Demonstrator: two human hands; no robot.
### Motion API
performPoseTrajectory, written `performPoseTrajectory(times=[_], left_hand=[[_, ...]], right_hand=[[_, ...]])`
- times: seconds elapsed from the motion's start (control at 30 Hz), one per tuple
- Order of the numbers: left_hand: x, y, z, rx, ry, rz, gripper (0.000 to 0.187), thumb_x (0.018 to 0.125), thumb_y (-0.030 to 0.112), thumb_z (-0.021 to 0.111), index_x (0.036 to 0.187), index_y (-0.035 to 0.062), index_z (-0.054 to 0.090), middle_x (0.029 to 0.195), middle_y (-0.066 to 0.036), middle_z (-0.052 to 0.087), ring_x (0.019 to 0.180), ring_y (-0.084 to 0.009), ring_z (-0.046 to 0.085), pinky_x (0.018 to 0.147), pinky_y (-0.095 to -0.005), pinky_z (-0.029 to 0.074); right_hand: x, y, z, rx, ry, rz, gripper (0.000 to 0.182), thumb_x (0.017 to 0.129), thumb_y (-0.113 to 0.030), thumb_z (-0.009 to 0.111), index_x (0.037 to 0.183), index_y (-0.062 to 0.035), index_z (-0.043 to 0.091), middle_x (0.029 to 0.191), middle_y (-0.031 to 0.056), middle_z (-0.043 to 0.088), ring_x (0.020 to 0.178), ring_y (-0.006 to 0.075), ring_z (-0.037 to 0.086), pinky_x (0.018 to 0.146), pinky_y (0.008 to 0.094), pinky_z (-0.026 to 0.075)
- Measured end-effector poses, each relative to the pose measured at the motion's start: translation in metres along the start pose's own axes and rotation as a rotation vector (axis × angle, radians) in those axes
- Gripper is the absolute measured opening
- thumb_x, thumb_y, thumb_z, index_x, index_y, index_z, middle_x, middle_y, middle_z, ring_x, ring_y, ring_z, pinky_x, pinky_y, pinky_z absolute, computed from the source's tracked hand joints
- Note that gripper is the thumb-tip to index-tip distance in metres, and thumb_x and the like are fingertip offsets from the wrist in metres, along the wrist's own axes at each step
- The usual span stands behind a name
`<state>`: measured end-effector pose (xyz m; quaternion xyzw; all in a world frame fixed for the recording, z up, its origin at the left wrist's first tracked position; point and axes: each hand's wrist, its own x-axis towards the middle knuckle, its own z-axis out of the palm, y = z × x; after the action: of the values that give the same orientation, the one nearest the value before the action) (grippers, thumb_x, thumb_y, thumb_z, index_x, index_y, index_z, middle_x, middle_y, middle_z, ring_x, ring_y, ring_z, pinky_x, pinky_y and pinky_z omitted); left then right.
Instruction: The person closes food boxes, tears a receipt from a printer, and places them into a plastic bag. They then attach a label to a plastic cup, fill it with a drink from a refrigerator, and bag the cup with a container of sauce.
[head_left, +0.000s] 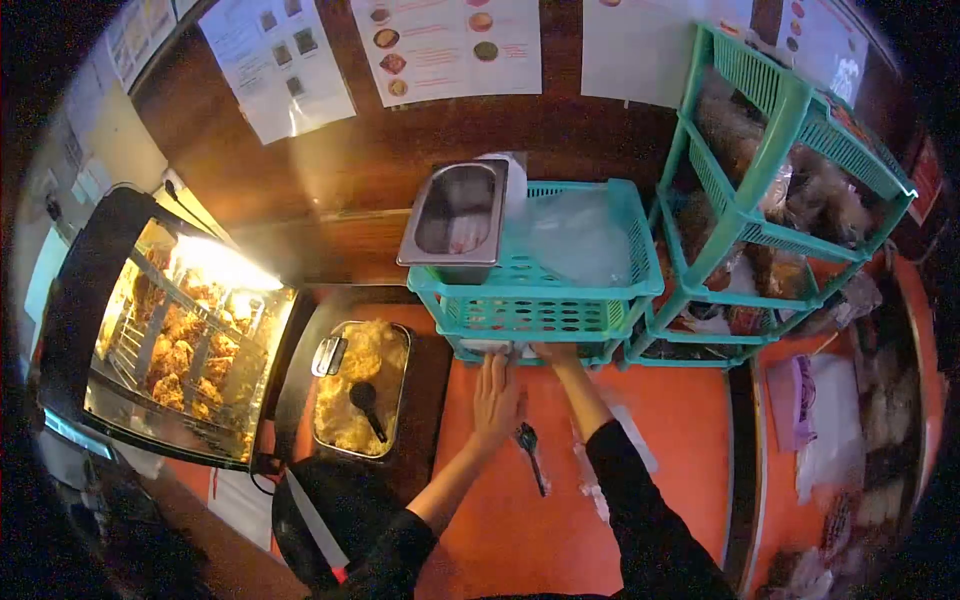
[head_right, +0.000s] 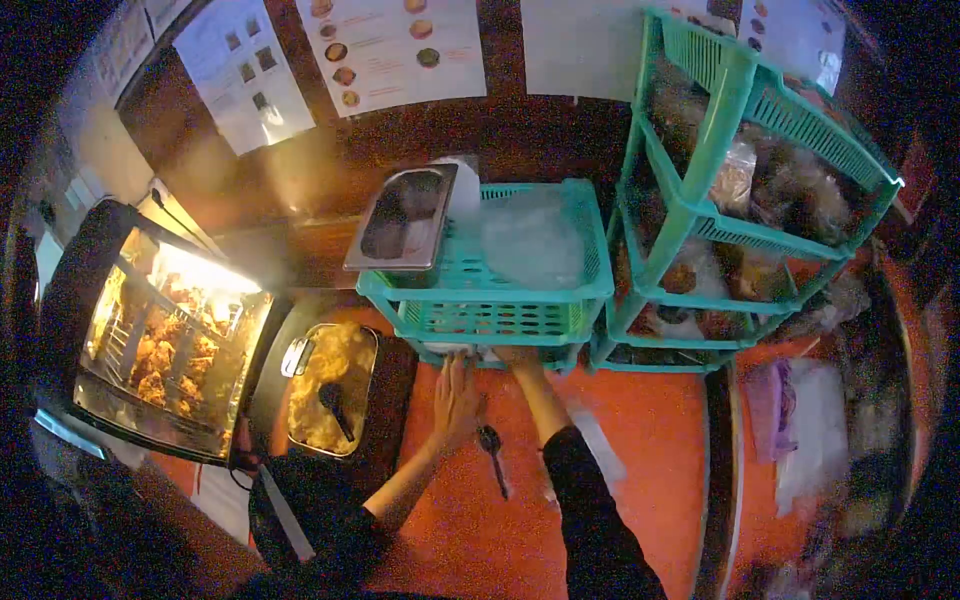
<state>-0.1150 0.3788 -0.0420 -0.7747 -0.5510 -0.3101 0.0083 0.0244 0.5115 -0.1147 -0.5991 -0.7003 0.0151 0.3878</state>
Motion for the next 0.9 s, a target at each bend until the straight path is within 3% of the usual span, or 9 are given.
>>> performPoseTrajectory(times=[0.1,0.27,0.4,0.47,0.5,0.63,0.73,0.83,0.9], left_hand=[[0.017,-0.020,0.013,0.161,0.034,0.166,0.064,0.073,0.016,0.060,0.129,-0.0054,0.038,0.126,-0.025,0.042,0.114,-0.0440,0.042,0.097,-0.0545,0.032],[0.031,-0.055,0.053,0.119,0.072,0.065,0.061,0.071,0.017,0.060,0.126,-0.0013,0.043,0.123,-0.025,0.046,0.112,-0.0437,0.043,0.095,-0.0574,0.030],[0.063,-0.050,0.044,0.030,0.109,0.083,0.053,0.069,0.015,0.061,0.120,0.0042,0.051,0.125,-0.023,0.047,0.113,-0.0443,0.043,0.095,-0.0595,0.029],[0.059,-0.065,0.065,-0.029,0.074,0.098,0.052,0.069,0.016,0.061,0.119,0.0047,0.052,0.127,-0.022,0.046,0.115,-0.0449,0.042,0.096,-0.0596,0.028],[0.060,-0.069,0.068,-0.080,0.047,0.105,0.050,0.070,0.016,0.062,0.118,0.0053,0.054,0.129,-0.022,0.045,0.117,-0.0454,0.041,0.097,-0.0596,0.027],[0.046,-0.068,0.069,0.000,0.233,0.310,0.054,0.069,0.018,0.062,0.121,0.0061,0.052,0.130,-0.023,0.045,0.119,-0.0459,0.039,0.098,-0.0609,0.026],[0.038,-0.074,0.058,-0.267,-0.069,0.036,0.058,0.068,0.015,0.062,0.124,0.0070,0.049,0.128,-0.025,0.046,0.119,-0.0470,0.038,0.100,-0.0599,0.026],[0.035,-0.083,0.053,-0.135,0.009,0.121,0.059,0.067,0.010,0.061,0.124,0.0060,0.047,0.123,-0.027,0.047,0.117,-0.0484,0.039,0.099,-0.0579,0.029],[0.030,-0.099,0.072,-0.309,-0.137,-0.069,0.057,0.065,0.007,0.061,0.121,0.0047,0.048,0.117,-0.027,0.049,0.112,-0.0486,0.041,0.094,-0.0566,0.034]], right_hand=[[0.008,0.035,0.029,0.084,0.070,-0.067,0.033,0.089,-0.029,0.052,0.111,-0.0045,0.056,0.113,0.0158,0.058,0.103,0.0350,0.054,0.090,0.0482,0.043],[-0.015,0.083,0.058,0.192,0.066,-0.092,0.035,0.089,-0.030,0.053,0.116,-0.0064,0.055,0.119,0.0146,0.056,0.107,0.0325,0.054,0.092,0.0463,0.042],[-0.021,0.045,0.000,0.571,0.010,0.101,0.038,0.088,-0.028,0.056,0.118,-0.0064,0.055,0.121,0.0145,0.055,0.109,0.0330,0.052,0.094,0.0464,0.041],[-0.014,0.012,-0.034,0.304,-0.181,0.132,0.043,0.086,-0.033,0.058,0.120,-0.0063,0.055,0.121,0.0156,0.056,0.112,0.0345,0.050,0.096,0.0456,0.037],[-0.019,0.009,-0.030,0.207,-0.018,-0.033,0.062,0.078,-0.041,0.063,0.128,-0.0082,0.048,0.127,0.0197,0.051,0.117,0.0413,0.046,0.098,0.0541,0.033],[-0.033,-0.017,-0.035,-0.118,-0.036,0.073,0.065,0.072,-0.041,0.064,0.128,-0.0092,0.050,0.133,0.0180,0.046,0.124,0.0419,0.038,0.100,0.0619,0.024],[-0.024,-0.013,-0.041,-0.135,-0.167,0.196,0.066,0.073,-0.040,0.064,0.130,-0.0123,0.048,0.134,0.0178,0.044,0.127,0.0396,0.037,0.102,0.0610,0.021],[-0.023,-0.018,-0.034,-0.195,-0.020,0.024,0.056,0.077,-0.037,0.060,0.126,-0.0109,0.051,0.131,0.0168,0.048,0.121,0.0398,0.043,0.099,0.0596,0.027],[-0.019,0.005,-0.005,-0.218,-0.053,0.011,0.059,0.075,-0.037,0.064,0.127,-0.0113,0.051,0.128,0.0156,0.052,0.120,0.0375,0.046,0.101,0.0580,0.028]])
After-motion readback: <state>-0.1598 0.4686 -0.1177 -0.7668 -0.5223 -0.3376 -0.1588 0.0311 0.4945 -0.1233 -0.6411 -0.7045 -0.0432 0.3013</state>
